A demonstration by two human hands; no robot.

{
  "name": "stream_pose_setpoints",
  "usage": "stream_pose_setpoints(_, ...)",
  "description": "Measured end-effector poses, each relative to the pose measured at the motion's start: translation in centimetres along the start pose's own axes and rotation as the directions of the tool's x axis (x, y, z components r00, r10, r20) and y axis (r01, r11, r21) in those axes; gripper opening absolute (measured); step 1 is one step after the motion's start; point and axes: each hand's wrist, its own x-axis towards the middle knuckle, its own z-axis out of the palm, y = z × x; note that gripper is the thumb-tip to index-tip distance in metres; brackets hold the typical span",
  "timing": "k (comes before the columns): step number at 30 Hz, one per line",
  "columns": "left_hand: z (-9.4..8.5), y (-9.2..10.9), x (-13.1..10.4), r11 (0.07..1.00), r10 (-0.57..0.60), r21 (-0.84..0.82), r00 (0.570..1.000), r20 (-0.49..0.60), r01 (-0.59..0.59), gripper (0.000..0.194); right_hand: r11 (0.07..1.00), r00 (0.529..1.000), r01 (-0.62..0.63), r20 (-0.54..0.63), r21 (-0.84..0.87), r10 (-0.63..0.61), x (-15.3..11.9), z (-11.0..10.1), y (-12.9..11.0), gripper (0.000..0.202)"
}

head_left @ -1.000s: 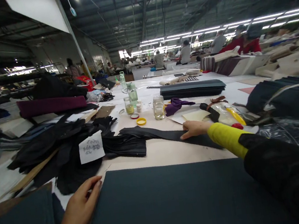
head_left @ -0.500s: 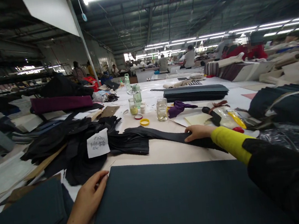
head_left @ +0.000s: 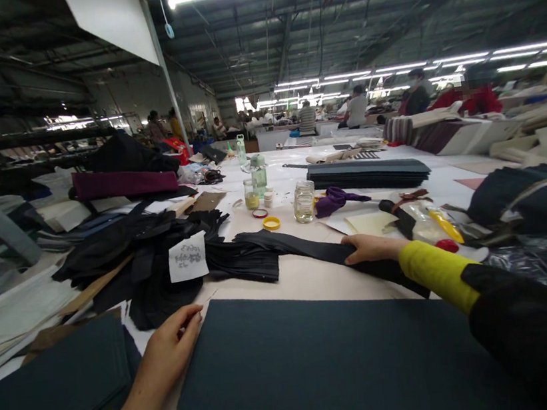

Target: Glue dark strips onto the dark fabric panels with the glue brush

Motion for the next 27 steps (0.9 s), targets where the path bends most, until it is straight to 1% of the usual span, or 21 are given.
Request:
stream_pose_setpoints(4, 0.1, -0.4, 0.0, 1.000, 0.008, -0.001, 1.000, -0.005, -0.008, 0.041, 0.989, 0.989, 0.111, -0.088, -0.098, -0.120, -1.2, -0.6, -0.9, 0.034)
stream_pose_setpoints(7, 0.1, -0.5, 0.0, 1.000, 0.005, -0.009, 1.000, -0.008, -0.005, 0.041, 0.968, 0.971, 0.156, -0.151, -0.196, -0.187, -2.1, -1.2, -1.5, 0.032)
stream_pose_setpoints(9, 0.0, -0.3, 0.1, 1.000, 0.004, -0.004, 1.000, -0.008, -0.004, 0.041, 0.958, 0.965, 0.173, -0.154, -0.230, -0.211, -2.5, -0.9, -1.8, 0.030)
stream_pose_setpoints(11, -0.1, 0.0, 0.1, 1.000, 0.009, 0.007, 1.000, -0.016, -0.009, 0.041, 0.953, 0.965, 0.183, -0.144, -0.240, -0.221, -2.8, -0.2, -1.9, 0.029)
stream_pose_setpoints(13, -0.2, 0.3, 0.0, 1.000, 0.018, 0.015, 0.999, -0.032, -0.018, 0.042, 0.955, 0.967, 0.182, -0.132, -0.235, -0.217, -3.0, 0.5, -2.0, 0.025)
stream_pose_setpoints(15, -0.3, 0.4, -0.1, 0.999, 0.031, 0.009, 0.999, -0.045, -0.031, 0.042, 0.960, 0.970, 0.173, -0.131, -0.221, -0.205, -3.2, 0.5, -2.3, 0.022)
stream_pose_setpoints(17, -0.3, 0.2, -0.1, 0.999, 0.049, -0.018, 0.997, -0.054, -0.050, 0.042, 0.962, 0.965, 0.180, -0.152, -0.203, -0.213, -4.0, -0.6, -3.1, 0.022)
stream_pose_setpoints(19, -0.2, 0.1, 0.0, 0.996, 0.065, -0.053, 0.995, -0.076, -0.069, 0.042, 0.957, 0.945, 0.217, -0.204, -0.190, -0.255, -5.5, -2.7, -4.8, 0.025)
stream_pose_setpoints(21, -0.4, 0.3, 0.1, 0.992, 0.064, -0.105, 0.991, -0.121, -0.076, 0.041, 0.938, 0.906, 0.287, -0.263, -0.193, -0.331, -7.9, -5.3, -7.5, 0.027)
stream_pose_setpoints(23, -1.2, 1.2, 0.0, 0.977, 0.020, -0.204, 0.981, -0.190, -0.059, 0.043, 0.894, 0.840, 0.402, -0.308, -0.198, -0.446, -11.3, -8.0, -10.9, 0.031)
stream_pose_setpoints(25, -2.9, 2.6, -0.9, 0.937, -0.050, -0.346, 0.960, -0.277, -0.051, 0.049, 0.787, 0.719, 0.595, -0.330, -0.165, -0.612, -15.2, -10.0, -14.4, 0.035)
stream_pose_setpoints(27, -5.4, 4.2, -3.1, 0.874, -0.101, -0.476, 0.924, -0.368, -0.094, 0.054, 0.693, 0.615, 0.697, -0.343, -0.186, -0.710, -19.6, -11.2, -17.8, 0.036)
